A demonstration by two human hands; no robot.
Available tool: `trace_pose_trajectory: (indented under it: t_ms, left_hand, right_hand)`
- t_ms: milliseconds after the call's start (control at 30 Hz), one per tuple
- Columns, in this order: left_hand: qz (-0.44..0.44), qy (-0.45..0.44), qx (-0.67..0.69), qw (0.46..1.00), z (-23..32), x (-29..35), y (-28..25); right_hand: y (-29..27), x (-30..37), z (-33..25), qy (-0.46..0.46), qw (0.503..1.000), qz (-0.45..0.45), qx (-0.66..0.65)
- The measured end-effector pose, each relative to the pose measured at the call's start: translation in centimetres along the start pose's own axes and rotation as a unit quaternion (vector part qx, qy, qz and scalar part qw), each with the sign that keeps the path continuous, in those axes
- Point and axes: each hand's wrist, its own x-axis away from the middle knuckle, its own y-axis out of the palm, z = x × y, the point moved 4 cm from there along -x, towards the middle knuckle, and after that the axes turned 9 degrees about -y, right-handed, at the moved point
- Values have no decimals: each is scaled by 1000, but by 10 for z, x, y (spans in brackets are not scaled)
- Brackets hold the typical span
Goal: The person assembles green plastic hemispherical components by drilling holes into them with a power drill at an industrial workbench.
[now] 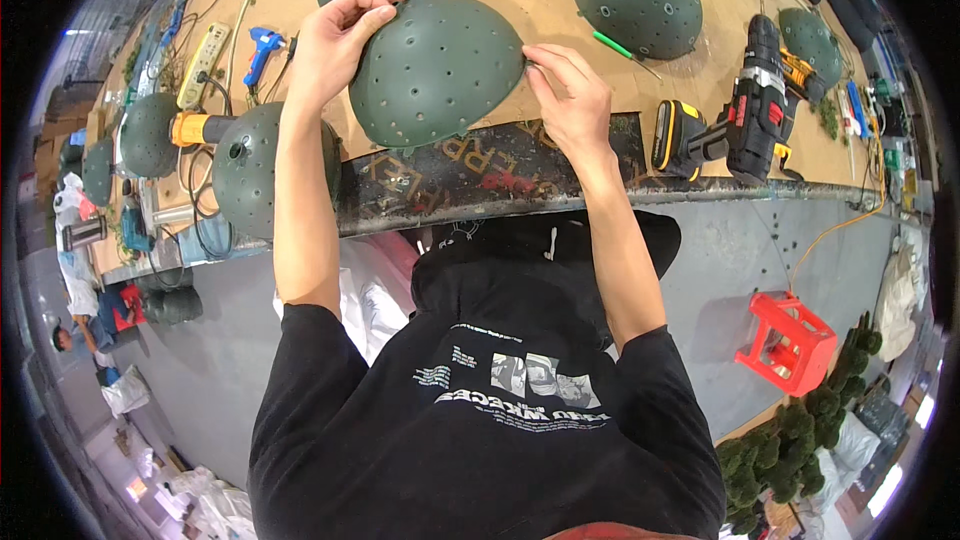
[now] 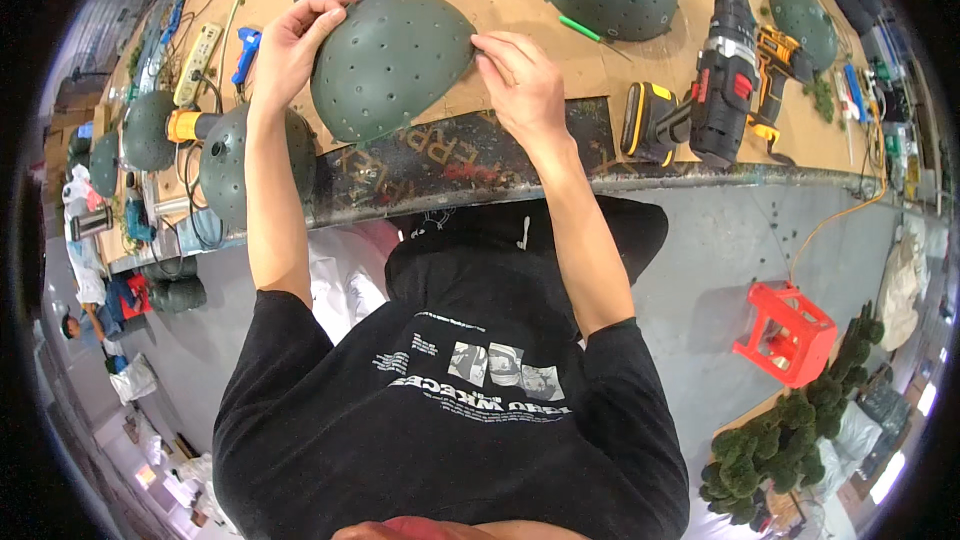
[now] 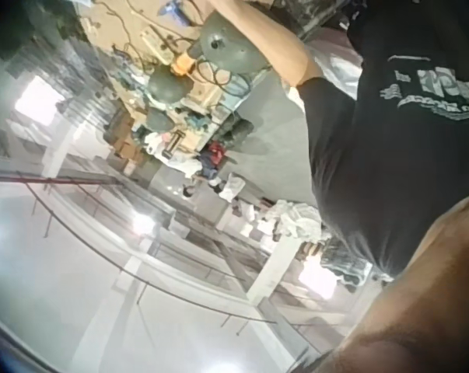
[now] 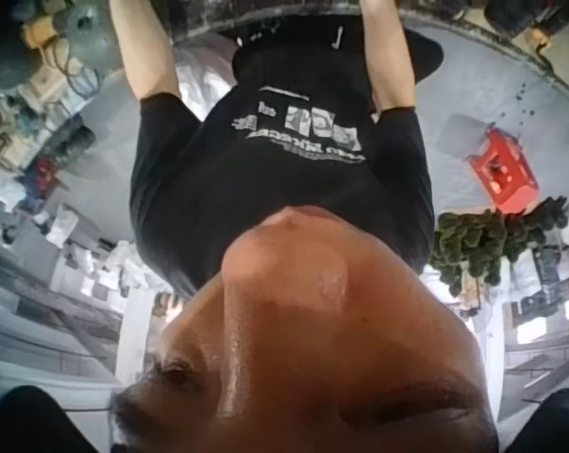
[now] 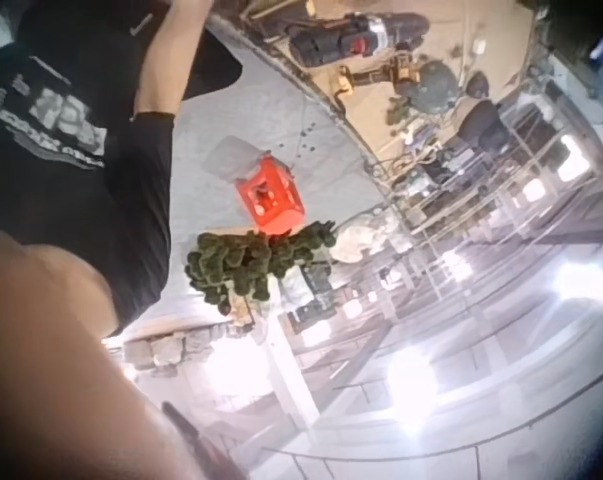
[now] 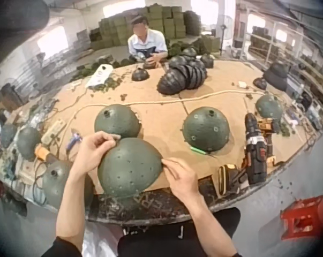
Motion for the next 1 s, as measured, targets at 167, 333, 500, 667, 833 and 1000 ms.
trace_pose_trajectory:
  t_ms: [167, 333, 500, 667, 833, 1000]
  left_hand:
    - [270, 71, -31, 960, 12, 53, -3]
    - [232, 125, -101, 959, -5, 172, 22]
    - [300, 118, -103, 941, -38, 178, 58]
    - [370, 89, 9, 925, -56, 163, 53]
    - [365, 117, 108, 917, -58, 151, 45]
    - [395, 117, 25, 911, -40, 131, 38]
  right_hand:
    - [4, -3, -4, -65, 998, 8, 21]
    - [10, -5, -10, -74, 997, 13, 19]
    - [14, -15, -23, -93, 995, 27, 0]
    - [6, -19, -43, -101, 994, 46, 15]
    - [-6, -20, -76, -76, 995, 65, 7]
    - [-3, -16, -71, 1, 989, 81, -120]
